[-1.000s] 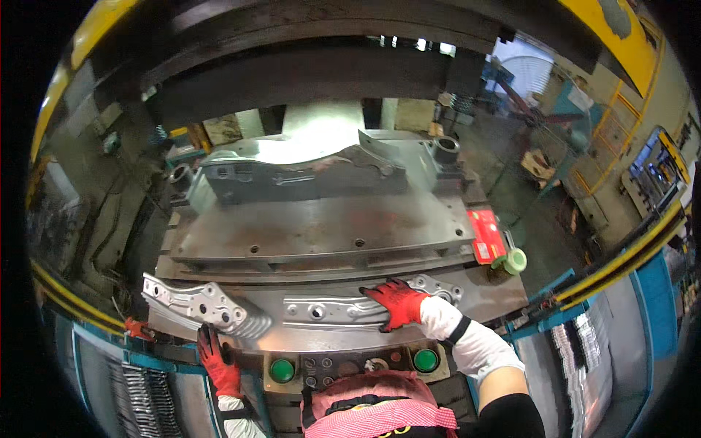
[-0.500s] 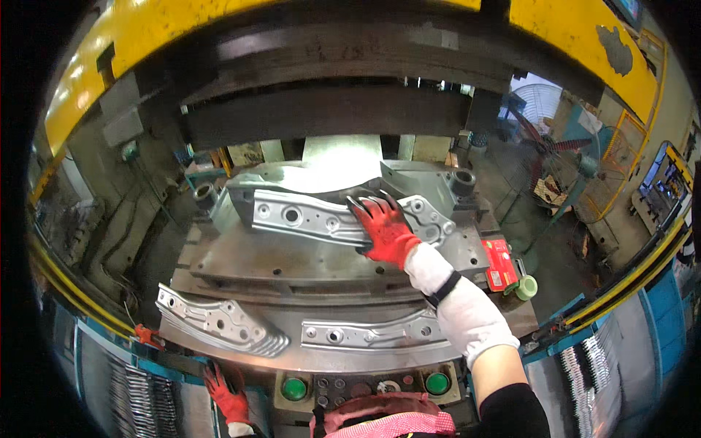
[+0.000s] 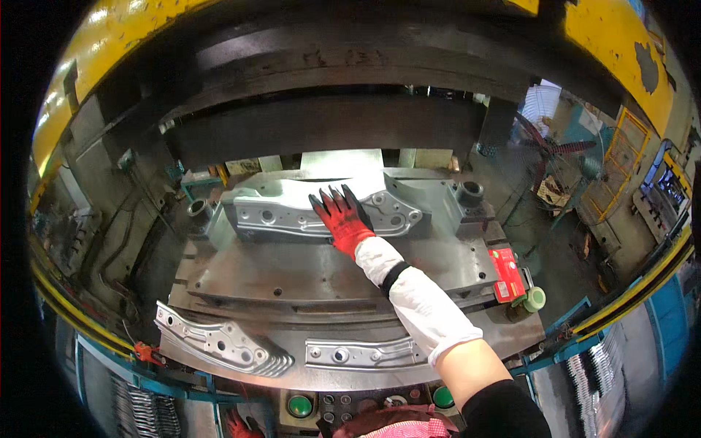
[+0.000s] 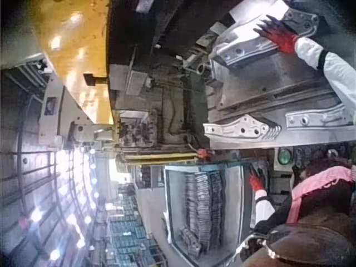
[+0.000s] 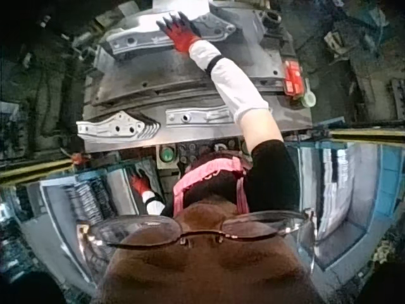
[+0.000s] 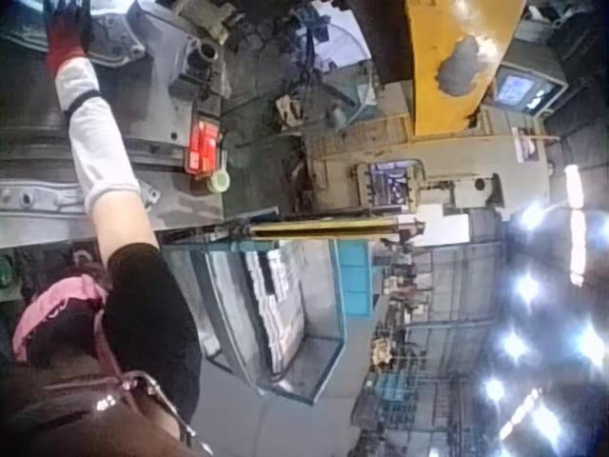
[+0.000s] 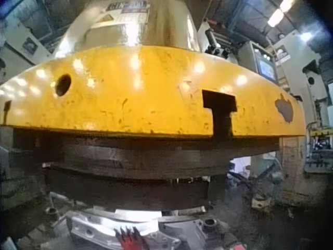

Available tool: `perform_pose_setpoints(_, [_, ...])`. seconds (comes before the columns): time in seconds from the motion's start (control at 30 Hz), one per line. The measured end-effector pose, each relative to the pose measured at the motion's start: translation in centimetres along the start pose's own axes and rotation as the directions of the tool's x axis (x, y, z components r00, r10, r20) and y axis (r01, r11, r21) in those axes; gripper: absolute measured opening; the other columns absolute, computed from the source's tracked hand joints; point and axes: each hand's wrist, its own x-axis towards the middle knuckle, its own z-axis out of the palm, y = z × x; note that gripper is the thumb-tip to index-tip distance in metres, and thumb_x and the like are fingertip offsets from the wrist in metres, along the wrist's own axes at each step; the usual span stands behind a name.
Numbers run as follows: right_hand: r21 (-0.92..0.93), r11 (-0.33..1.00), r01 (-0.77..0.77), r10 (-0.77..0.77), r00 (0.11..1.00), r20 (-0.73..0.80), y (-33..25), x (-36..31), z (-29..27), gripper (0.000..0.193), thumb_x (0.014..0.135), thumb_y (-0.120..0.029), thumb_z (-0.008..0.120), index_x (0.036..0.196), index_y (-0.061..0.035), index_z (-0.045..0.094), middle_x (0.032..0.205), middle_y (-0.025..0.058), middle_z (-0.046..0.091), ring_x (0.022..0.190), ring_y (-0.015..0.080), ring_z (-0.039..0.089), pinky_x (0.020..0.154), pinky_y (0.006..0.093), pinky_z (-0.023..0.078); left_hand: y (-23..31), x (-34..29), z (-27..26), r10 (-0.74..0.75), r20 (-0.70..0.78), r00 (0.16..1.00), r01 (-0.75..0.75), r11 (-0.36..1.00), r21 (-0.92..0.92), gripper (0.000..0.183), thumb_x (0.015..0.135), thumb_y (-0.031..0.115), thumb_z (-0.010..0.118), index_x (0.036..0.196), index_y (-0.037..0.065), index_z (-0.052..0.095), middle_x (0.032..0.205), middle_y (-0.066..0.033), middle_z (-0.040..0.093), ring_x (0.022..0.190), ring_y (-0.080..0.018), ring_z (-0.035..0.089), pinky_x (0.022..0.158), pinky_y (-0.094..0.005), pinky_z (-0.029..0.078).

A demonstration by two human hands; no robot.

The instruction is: Operating a large hydraulic press to stamp or shape metal automotive chassis components.

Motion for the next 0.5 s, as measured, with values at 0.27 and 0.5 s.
perform_pose_setpoints(0.27, [0.376,0.926,-0.038,0.065,0.996,-0.060,0.2,-8.9,-5.0,0.077,0.073,-0.044,0.061,0.134,-0.0072,0.031,0.139,0.0196,0.024,0.129,0.0380,0.021,0.107,0.0515,0.010,-3.7,5.1,14.2,0.269,0.323,0.907,-0.144,0.920,-0.364,0.074,0.073,0.023,0.067,0.134,0.004,0.030,0.137,-0.0239,0.028,0.127,-0.0392,0.027,0.104,-0.0431,0.025])
perform_pose_setpoints(0.5, [0.747,0.382,-0.544,0.810,0.586,0.012,-0.3,-35.5,-1.9,0.087,0.071,-0.032,0.067,0.137,-0.0001,0.021,0.144,0.0198,0.016,0.135,0.0325,0.011,0.109,0.0439,0.008,0.9,4.1,15.4,0.378,0.136,0.916,-0.122,0.585,-0.802,0.075,0.072,0.026,0.073,0.128,-0.004,0.034,0.124,-0.0180,0.047,0.115,-0.0276,0.045,0.097,-0.0368,0.035])
